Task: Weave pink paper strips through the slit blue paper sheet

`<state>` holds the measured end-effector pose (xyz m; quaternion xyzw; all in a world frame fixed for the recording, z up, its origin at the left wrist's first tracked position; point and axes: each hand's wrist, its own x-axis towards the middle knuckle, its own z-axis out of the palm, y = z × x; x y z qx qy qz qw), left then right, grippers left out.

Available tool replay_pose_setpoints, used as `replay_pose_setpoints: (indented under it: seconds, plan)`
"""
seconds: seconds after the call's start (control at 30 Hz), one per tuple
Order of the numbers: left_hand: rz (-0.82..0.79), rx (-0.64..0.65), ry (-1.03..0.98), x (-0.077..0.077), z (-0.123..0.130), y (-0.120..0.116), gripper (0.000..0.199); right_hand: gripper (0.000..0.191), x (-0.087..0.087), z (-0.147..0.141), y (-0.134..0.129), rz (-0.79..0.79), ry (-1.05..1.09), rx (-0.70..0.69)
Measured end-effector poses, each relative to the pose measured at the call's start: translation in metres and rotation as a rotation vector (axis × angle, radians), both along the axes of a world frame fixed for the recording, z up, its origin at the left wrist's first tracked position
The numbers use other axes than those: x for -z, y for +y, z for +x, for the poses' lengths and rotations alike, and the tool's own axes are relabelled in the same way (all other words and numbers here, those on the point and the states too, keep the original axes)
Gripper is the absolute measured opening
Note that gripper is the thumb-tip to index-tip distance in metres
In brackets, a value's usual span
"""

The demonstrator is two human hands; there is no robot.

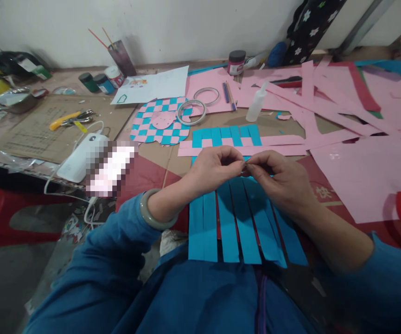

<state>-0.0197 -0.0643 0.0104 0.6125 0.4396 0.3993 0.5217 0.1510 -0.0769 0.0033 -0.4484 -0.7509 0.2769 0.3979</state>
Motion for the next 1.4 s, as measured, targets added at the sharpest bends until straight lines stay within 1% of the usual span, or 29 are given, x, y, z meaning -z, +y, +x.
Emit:
replay_pose_setpoints:
  seconds: [0.2,0.4,0.47,0.57,0.7,0.8,1.0,1.13,1.23,1.33,1.4]
  plan:
    - [0.042,0.007,0.030,0.002,-0.001,-0.001,0.006,0.006,0.000,-0.001,0.002,-0.080,0.057,0.026]
    - [0.098,0.016,0.059,0.005,-0.002,-0.001,0.008,0.006,0.001,-0.001,0.004,-0.128,0.070,0.027]
    - [0.119,0.012,0.029,0.007,-0.002,0.000,0.008,0.007,0.001,-0.001,0.005,-0.162,0.117,0.023]
    - [0.169,0.026,-0.004,0.009,-0.001,0.001,0.011,0.008,0.000,-0.001,0.006,-0.240,0.251,0.005]
    - [0.236,0.018,0.097,0.010,-0.002,0.001,0.018,0.008,-0.001,-0.001,0.007,-0.310,0.345,-0.019]
    - [0.252,0.016,0.126,0.009,-0.003,0.001,0.017,0.007,0.001,0.000,0.007,-0.319,0.340,-0.020]
    - [0.182,0.018,0.016,0.008,-0.003,0.005,0.014,0.011,0.007,0.003,0.007,-0.303,0.371,-0.044]
    - [0.136,-0.001,-0.010,0.008,-0.004,0.007,0.014,0.012,0.009,0.004,0.010,-0.291,0.363,0.000]
    - [0.164,-0.007,-0.029,0.007,-0.005,0.007,0.017,0.015,0.006,0.003,0.011,-0.277,0.282,0.029]
    - [0.213,-0.001,-0.053,0.007,-0.006,0.008,0.015,0.017,0.001,-0.001,0.011,-0.285,0.208,-0.021]
    - [0.202,-0.016,-0.058,0.008,-0.006,0.009,0.014,0.018,-0.001,-0.003,0.011,-0.290,0.195,-0.027]
